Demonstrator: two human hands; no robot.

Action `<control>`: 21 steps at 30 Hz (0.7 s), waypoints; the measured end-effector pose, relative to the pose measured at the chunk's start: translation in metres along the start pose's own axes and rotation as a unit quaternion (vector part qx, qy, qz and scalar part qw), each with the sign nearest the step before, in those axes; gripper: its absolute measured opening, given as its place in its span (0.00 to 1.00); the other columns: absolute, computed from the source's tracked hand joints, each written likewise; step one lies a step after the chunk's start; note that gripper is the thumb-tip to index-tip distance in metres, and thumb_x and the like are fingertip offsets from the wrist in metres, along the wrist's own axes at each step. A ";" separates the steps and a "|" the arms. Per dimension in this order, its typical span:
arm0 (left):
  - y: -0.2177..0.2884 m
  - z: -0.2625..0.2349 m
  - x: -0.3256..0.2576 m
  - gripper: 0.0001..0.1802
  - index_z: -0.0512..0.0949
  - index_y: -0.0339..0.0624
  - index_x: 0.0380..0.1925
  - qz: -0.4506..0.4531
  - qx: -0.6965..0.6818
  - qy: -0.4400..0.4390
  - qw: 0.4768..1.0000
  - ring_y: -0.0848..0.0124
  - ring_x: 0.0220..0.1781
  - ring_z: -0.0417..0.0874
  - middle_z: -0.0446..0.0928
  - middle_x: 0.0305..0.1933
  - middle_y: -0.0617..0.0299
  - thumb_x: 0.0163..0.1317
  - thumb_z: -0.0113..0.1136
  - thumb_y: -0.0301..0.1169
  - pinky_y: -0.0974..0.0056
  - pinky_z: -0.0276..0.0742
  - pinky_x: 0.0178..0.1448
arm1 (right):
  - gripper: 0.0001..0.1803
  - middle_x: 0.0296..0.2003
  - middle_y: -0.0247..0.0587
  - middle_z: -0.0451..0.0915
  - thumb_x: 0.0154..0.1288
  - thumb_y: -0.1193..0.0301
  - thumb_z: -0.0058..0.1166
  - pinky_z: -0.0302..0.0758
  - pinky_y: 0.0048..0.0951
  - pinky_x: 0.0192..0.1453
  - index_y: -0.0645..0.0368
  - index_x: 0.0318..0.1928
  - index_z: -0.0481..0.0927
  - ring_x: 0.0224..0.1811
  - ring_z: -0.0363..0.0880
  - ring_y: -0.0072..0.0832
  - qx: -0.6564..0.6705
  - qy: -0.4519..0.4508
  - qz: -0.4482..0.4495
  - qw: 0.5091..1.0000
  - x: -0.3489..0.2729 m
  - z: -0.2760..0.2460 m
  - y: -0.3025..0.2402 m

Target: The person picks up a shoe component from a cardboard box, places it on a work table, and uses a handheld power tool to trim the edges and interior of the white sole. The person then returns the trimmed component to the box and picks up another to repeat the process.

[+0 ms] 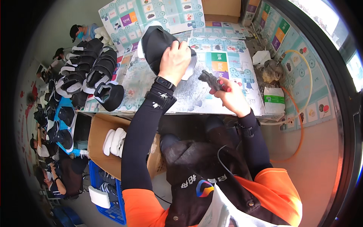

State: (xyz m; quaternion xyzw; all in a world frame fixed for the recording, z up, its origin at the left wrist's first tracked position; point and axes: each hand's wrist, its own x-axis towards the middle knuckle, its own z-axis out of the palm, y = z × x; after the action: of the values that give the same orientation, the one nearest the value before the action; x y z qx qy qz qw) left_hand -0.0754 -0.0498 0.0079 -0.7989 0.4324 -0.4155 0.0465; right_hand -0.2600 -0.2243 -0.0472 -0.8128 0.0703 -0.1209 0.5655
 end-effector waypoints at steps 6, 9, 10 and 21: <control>0.023 0.033 -0.023 0.15 0.85 0.43 0.45 -0.090 -0.163 -0.046 0.981 0.55 0.48 0.85 0.78 0.44 0.57 0.57 0.71 0.27 0.52 0.86 0.50 | 0.15 0.32 0.63 0.84 0.62 0.73 0.55 0.79 0.49 0.45 0.64 0.48 0.85 0.38 0.84 0.60 -0.149 0.025 -0.027 0.988 0.011 0.008 -0.005; 0.033 0.029 -0.020 0.19 0.86 0.43 0.47 -0.125 -0.221 -0.024 0.967 0.54 0.47 0.86 0.78 0.43 0.56 0.54 0.77 0.28 0.52 0.86 0.51 | 0.12 0.32 0.65 0.83 0.61 0.74 0.53 0.79 0.53 0.45 0.65 0.44 0.84 0.40 0.84 0.64 -0.187 0.099 -0.091 0.973 0.011 0.006 0.002; 0.035 0.032 -0.019 0.19 0.86 0.43 0.47 -0.126 -0.230 -0.022 0.965 0.54 0.47 0.86 0.79 0.43 0.56 0.54 0.77 0.29 0.52 0.85 0.52 | 0.12 0.32 0.66 0.83 0.62 0.74 0.53 0.79 0.53 0.45 0.65 0.43 0.84 0.40 0.84 0.64 -0.191 0.099 -0.087 0.973 0.011 0.006 0.006; 0.037 0.025 -0.023 0.13 0.86 0.42 0.42 -0.146 -0.276 -0.015 0.950 0.50 0.42 0.88 0.81 0.43 0.52 0.55 0.75 0.29 0.50 0.86 0.49 | 0.12 0.31 0.68 0.83 0.63 0.71 0.53 0.79 0.54 0.47 0.67 0.39 0.85 0.41 0.85 0.63 -0.157 0.067 -0.015 0.985 0.011 0.004 0.005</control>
State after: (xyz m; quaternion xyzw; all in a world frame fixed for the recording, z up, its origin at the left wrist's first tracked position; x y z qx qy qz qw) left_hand -0.0885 -0.0628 -0.0385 -0.8411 0.4081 -0.2699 -0.2305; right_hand -0.2479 -0.2256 -0.0522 -0.8826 0.1143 -0.1711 0.4227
